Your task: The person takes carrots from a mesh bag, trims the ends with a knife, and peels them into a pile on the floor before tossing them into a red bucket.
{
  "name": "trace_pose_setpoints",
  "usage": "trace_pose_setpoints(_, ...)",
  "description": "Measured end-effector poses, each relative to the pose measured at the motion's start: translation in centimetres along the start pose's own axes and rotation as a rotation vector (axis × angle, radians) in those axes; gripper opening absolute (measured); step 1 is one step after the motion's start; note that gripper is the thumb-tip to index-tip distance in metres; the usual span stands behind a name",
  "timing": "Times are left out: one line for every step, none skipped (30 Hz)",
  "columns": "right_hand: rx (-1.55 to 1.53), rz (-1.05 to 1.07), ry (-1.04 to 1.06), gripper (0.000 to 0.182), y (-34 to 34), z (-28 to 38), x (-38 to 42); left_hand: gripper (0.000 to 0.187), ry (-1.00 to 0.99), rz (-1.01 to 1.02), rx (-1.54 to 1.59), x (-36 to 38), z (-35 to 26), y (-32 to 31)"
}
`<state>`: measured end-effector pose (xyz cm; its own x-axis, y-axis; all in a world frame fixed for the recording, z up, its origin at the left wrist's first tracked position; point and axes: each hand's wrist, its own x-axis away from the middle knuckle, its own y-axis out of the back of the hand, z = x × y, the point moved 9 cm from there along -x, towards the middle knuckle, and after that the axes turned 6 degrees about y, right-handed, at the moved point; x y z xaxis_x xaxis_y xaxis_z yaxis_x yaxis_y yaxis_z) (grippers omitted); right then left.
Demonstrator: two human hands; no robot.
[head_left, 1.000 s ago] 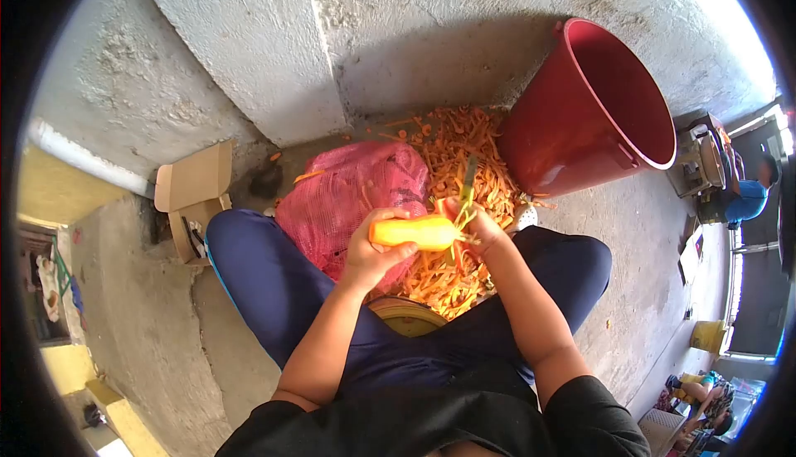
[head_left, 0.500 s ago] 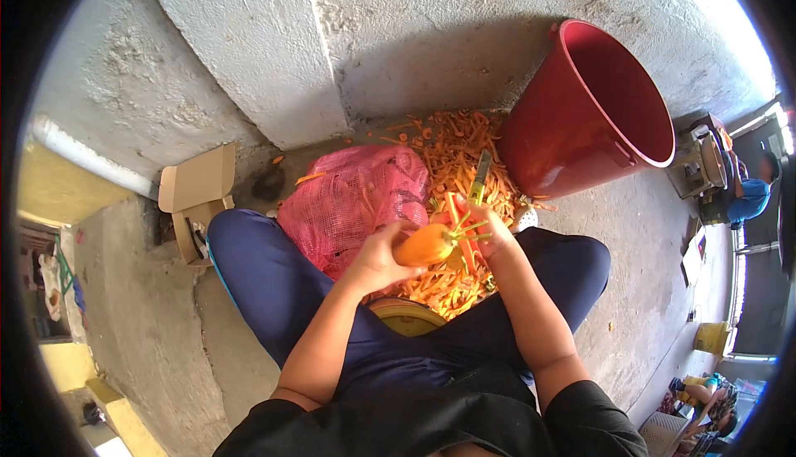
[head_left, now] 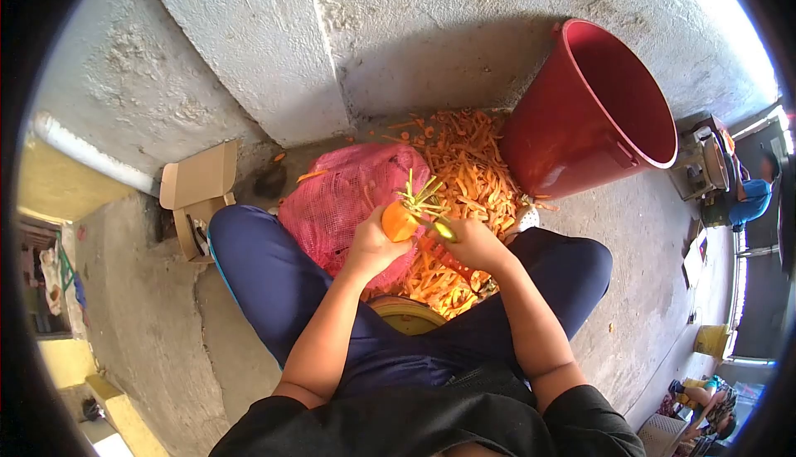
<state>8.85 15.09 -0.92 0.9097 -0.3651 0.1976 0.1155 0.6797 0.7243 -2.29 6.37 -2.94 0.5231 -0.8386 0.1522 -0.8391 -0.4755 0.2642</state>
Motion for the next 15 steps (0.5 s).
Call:
trace_pose_setpoints(0.028, 0.043, 0.013, 0.02, -1.0, -0.3, -0.2, 0.044, -0.003, -0.008, -0.022, 0.1, -0.2, 0.0)
trace_pose_setpoints(0.048, 0.036, 0.017, 0.021, -1.3, -0.6, -0.3, 0.044, -0.012, -0.007, -0.03, 0.2, -0.6, 0.0)
trace_pose_setpoints(0.067, 0.029, 0.019, 0.022, -1.6, -0.8, -0.3, 0.044, -0.022, -0.005, -0.039, 0.2, -0.8, 0.0)
trace_pose_setpoints(0.087, 0.022, 0.022, 0.023, -1.7, -0.9, -0.4, 0.044, -0.031, -0.003, -0.047, 0.3, -1.0, -0.1)
trace_pose_setpoints(0.095, 0.031, 0.014, 0.024, -1.7, -1.1, -0.4, 0.044, -0.035, 0.001, -0.055, 0.2, -1.0, -0.1)
trace_pose_setpoints(0.104, 0.041, 0.007, 0.025, -1.6, -1.1, -0.4, 0.044, -0.04, 0.004, -0.064, 0.1, -0.9, -0.2)
trace_pose_setpoints(0.114, 0.05, -0.001, 0.026, -1.6, -1.1, -0.4, 0.044, -0.045, 0.007, -0.071, 0.1, -0.9, -0.2)
trace_pose_setpoints(0.103, 0.04, -0.011, 0.026, -1.6, -1.4, -0.5, 0.045, -0.044, 0.022, -0.092, 0.0, -0.9, -0.3)
trace_pose_setpoints(0.091, 0.029, -0.021, 0.027, -1.8, -1.9, -0.5, 0.045, -0.043, 0.037, -0.113, 0.0, -1.0, -0.3)
trace_pose_setpoints(0.08, 0.019, -0.032, 0.028, -2.0, -2.3, -0.5, 0.046, -0.041, 0.052, -0.134, 0.0, -1.1, -0.3)
trace_pose_setpoints(0.055, 0.001, -0.036, 0.028, -2.1, -2.5, -0.5, 0.045, -0.058, 0.06, -0.126, 0.0, -1.5, -0.3)
trace_pose_setpoints(0.03, -0.016, -0.041, 0.028, -2.3, -2.6, -0.6, 0.045, -0.074, 0.068, -0.118, 0.1, -2.0, -0.3)
trace_pose_setpoints(0.005, -0.032, -0.045, 0.029, -2.4, -2.7, -0.6, 0.044, -0.09, 0.076, -0.109, 0.2, -2.4, -0.4)
trace_pose_setpoints(-0.018, -0.048, -0.033, 0.028, -2.4, -2.5, -0.6, 0.044, -0.102, 0.078, -0.104, 0.2, -2.4, -0.4)
trace_pose_setpoints(-0.041, -0.064, -0.021, 0.028, -2.5, -2.4, -0.7, 0.043, -0.113, 0.079, -0.097, 0.2, -2.4, -0.4)
